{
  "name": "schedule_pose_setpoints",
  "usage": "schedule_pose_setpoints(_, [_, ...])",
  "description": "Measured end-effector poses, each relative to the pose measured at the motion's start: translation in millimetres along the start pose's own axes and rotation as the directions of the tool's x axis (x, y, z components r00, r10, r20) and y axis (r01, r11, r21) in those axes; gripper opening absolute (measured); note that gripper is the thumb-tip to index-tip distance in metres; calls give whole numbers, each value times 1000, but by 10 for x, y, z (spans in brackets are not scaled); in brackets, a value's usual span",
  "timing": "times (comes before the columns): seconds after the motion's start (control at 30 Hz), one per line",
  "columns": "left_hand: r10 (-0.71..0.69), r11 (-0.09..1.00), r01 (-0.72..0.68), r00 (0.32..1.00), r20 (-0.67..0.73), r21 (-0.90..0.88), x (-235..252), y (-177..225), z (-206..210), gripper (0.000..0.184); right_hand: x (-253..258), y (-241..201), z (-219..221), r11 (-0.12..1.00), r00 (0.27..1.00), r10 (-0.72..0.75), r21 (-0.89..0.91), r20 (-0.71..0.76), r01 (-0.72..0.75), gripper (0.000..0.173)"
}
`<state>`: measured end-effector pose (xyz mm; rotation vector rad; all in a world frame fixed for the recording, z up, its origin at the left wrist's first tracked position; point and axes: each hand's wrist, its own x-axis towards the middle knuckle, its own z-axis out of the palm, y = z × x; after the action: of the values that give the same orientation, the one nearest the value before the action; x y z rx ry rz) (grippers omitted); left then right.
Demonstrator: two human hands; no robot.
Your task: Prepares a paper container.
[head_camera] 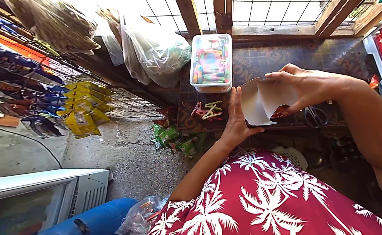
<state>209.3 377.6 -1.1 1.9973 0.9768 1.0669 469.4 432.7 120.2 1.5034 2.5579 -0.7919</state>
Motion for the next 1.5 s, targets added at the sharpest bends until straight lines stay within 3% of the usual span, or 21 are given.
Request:
schedule_pose_setpoints(0.1, [-10,1000,10,1000,11,-12,26,19,18,140,54,-137,81,998,1000,13,-65,24,-12,117])
schedule_pose_setpoints(0.3, [-24,1000,24,999,43,4,73,6,-9,147,102,-324,263,997,997,68,25,-25,-68,123])
schedule_pose_setpoints(0.4, [-43,996,50,995,91,-73,106,-21,-47,152,20,-236,336,987,981,85,149,-175,-59,103])
schedule_pose_setpoints(0.5, [-28,981,51,992,120,-188,139,-54,-58,154,10,-153,497,952,938,194,286,-288,-109,86])
schedule_pose_setpoints(0.63, [-26,974,59,988,151,-217,191,-77,-45,154,34,-268,774,867,922,286,481,-261,-133,94])
schedule_pose_setpoints(0.83, [-17,976,49,988,152,-213,212,-73,-47,153,46,-429,951,786,896,351,606,-273,-123,101])
schedule_pose_setpoints(0.93, [-23,976,57,986,163,-209,208,-46,-56,154,49,-370,967,750,897,357,653,-262,-108,95])
schedule_pose_setpoints(1.03, [-11,968,58,982,188,-246,210,-73,-78,157,104,-273,955,757,855,374,651,-360,-57,76])
schedule_pose_setpoints(1.13, [40,958,7,986,159,-287,168,-112,-89,152,169,-157,839,835,801,341,550,-492,-18,52])
schedule_pose_setpoints(1.33, [84,972,-59,991,104,-229,136,-134,-4,145,317,-18,548,949,860,65,299,-506,104,33])
schedule_pose_setpoints(1.5, [67,979,-54,996,62,-196,153,-145,49,141,352,-73,514,948,860,74,304,-505,97,18])
